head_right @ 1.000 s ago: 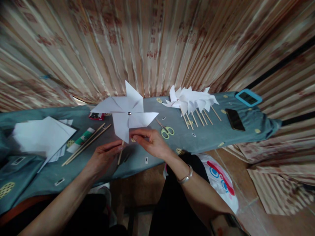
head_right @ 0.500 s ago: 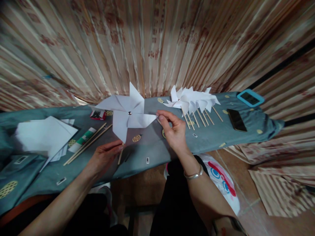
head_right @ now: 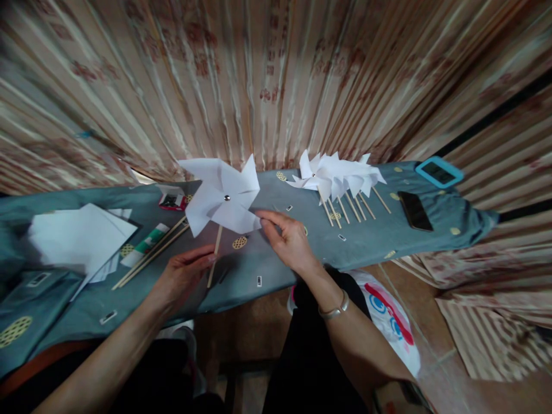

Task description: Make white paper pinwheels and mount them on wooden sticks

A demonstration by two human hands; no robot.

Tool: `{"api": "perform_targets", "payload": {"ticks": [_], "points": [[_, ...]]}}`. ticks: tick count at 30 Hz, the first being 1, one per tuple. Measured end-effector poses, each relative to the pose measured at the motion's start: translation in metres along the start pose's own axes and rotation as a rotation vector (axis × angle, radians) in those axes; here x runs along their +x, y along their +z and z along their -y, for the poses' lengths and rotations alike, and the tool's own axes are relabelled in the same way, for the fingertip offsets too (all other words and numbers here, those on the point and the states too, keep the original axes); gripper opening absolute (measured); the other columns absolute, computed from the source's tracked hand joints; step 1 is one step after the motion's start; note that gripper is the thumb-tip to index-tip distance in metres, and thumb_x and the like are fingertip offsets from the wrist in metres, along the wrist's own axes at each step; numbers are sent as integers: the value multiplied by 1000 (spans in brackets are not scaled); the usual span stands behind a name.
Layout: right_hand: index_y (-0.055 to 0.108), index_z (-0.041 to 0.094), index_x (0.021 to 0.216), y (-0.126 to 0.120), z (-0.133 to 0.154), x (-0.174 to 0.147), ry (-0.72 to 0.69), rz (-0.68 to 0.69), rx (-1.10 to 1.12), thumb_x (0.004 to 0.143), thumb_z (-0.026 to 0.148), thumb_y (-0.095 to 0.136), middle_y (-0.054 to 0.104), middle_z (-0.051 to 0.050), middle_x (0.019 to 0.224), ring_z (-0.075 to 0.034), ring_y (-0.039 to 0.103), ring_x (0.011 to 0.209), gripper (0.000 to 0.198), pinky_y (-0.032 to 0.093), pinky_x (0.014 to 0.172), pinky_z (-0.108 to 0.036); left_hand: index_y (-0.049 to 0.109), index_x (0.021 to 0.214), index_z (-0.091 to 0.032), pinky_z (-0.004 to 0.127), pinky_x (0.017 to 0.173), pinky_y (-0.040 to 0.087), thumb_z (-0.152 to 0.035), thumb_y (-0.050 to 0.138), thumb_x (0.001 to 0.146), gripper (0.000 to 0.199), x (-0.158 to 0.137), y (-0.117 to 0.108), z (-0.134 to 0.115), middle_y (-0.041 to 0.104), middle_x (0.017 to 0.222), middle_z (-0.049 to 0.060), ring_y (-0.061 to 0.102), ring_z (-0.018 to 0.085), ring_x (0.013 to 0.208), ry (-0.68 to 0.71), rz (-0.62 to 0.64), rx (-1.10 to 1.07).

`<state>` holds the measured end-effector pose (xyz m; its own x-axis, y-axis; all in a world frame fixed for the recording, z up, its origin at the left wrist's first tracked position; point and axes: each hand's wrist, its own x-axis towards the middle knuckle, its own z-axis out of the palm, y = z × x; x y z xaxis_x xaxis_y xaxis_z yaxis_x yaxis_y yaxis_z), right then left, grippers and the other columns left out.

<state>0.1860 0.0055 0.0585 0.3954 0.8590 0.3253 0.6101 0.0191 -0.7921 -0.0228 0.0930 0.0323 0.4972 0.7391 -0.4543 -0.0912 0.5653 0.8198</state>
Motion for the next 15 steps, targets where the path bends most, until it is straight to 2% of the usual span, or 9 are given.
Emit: {"api": "perform_targets", "payload": {"ticks": [8,15], "points": [[72,25,104,9,8,-5,3,83,38,90,26,54,76,-1,103,-18,70,93,23,53,87,-35,79,79,-18,26,81,47,-30,90,48,36,-2,2,-2,76,79,6,65,16,77,24,37,16],[73,25,101,15,14,-6,12,143,87,89,25,54,76,-1,99,-18,70,94,22,54,87,-37,79,84,-16,30,85,47,-30,88,51,37,-1,-1,2,77,85,8,66,19,81,29,48,38]]}}
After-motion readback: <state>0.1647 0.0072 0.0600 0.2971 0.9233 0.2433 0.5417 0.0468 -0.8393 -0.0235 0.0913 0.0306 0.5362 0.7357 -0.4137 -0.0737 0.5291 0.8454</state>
